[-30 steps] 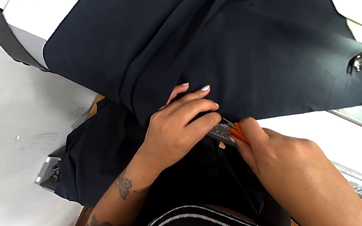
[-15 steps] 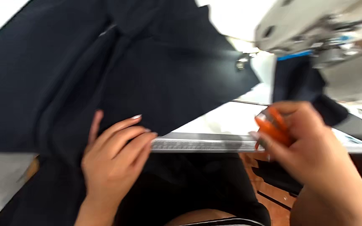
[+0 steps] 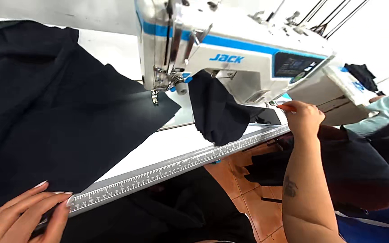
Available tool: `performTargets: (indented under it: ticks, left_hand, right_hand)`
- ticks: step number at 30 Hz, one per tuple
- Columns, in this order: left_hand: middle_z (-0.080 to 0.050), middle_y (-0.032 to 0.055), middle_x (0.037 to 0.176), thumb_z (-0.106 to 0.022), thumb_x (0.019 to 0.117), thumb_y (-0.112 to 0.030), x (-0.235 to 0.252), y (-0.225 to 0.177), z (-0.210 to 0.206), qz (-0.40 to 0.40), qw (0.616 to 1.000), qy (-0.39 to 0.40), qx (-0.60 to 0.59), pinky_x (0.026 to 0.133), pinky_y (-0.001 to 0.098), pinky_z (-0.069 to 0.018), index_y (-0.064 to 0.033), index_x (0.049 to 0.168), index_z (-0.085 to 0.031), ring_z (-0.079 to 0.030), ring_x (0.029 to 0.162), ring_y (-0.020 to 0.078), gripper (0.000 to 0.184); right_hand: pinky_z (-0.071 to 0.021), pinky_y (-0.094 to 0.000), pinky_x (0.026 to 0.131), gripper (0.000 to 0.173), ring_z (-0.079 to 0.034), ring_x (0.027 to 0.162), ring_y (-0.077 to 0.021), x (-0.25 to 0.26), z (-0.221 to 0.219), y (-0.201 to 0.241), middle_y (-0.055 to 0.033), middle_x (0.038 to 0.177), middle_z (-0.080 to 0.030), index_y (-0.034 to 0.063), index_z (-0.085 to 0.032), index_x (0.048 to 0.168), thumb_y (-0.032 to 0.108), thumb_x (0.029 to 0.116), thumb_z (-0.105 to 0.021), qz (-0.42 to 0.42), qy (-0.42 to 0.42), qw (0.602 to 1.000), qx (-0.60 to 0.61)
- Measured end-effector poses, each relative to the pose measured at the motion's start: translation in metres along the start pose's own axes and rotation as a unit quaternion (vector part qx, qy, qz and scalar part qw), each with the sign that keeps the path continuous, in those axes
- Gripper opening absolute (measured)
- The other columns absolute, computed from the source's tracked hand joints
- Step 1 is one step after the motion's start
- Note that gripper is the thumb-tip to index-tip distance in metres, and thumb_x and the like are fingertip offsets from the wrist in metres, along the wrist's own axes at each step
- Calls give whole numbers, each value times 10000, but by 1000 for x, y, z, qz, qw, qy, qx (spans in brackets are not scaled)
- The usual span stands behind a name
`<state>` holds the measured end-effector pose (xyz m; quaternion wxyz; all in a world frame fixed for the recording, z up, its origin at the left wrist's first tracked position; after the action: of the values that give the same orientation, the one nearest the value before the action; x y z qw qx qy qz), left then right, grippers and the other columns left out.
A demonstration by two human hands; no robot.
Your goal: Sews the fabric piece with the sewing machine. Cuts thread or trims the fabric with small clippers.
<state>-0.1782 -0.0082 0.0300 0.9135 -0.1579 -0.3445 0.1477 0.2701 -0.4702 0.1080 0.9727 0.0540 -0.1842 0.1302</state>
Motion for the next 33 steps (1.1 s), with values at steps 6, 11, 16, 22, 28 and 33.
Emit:
performTargets:
  ticks: [6,11,16,22,28,33]
  left_hand:
    - [-728,223,945,-628,945,-76,-1,1,0,4,1000,16,0,1190,606,-229,27,895,-752,-663,1125,393,168]
    - [-730,208,984,-596,965,-123,-5,9,0,26,999,19,2,1191,648,-205,14,925,-747,-649,1173,380,209]
    - [-737,187,984,-576,976,-186,-9,14,-1,18,1000,5,12,1190,640,-213,-4,935,-744,-649,1184,367,250]
    - [-736,140,993,-570,993,-224,-10,16,-2,16,1000,7,16,1190,597,-240,-67,971,-744,-655,1184,294,236]
    - [-741,132,1004,-555,1005,-268,-11,17,-1,17,999,-10,25,1194,617,-207,-83,973,-743,-647,1206,285,266]
    - [-755,134,1015,-534,993,-270,-8,13,1,15,998,-41,37,1163,672,-250,-59,943,-761,-670,1175,335,314]
  right_hand:
    - [-381,-734,1047,365,-596,1247,-493,33,-71,-34,-269,1280,-671,33,-715,1260,-75,986,-499,68,66,991,96]
    - [-487,-656,967,329,-667,1101,-439,-7,-32,35,-260,1155,-699,-16,-646,1292,159,1067,-481,44,45,980,186]
    - [-479,-692,854,354,-645,1079,-497,-48,-36,129,-258,1062,-718,-48,-722,1087,278,950,-727,104,3,983,149]
    - [-547,-545,931,258,-697,1084,-347,-73,-27,224,-155,1104,-741,53,-754,1163,192,1015,-594,262,-59,935,230]
    - [-531,-610,915,251,-683,1051,-441,-30,-43,179,-256,1096,-707,-49,-687,1167,109,1029,-550,131,-4,964,230]
    - [-460,-727,928,392,-606,1133,-569,13,-86,176,-344,1145,-669,-83,-659,1230,202,960,-658,137,77,977,143]
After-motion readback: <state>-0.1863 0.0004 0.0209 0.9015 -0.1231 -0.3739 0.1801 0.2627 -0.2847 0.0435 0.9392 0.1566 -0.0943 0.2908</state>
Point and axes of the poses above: each hand's wrist, its own x-axis towards the middle knuckle, its own z-axis out of the back of the hand, y = z × x, the point moved 10 cm from there along x, towards the middle knuckle
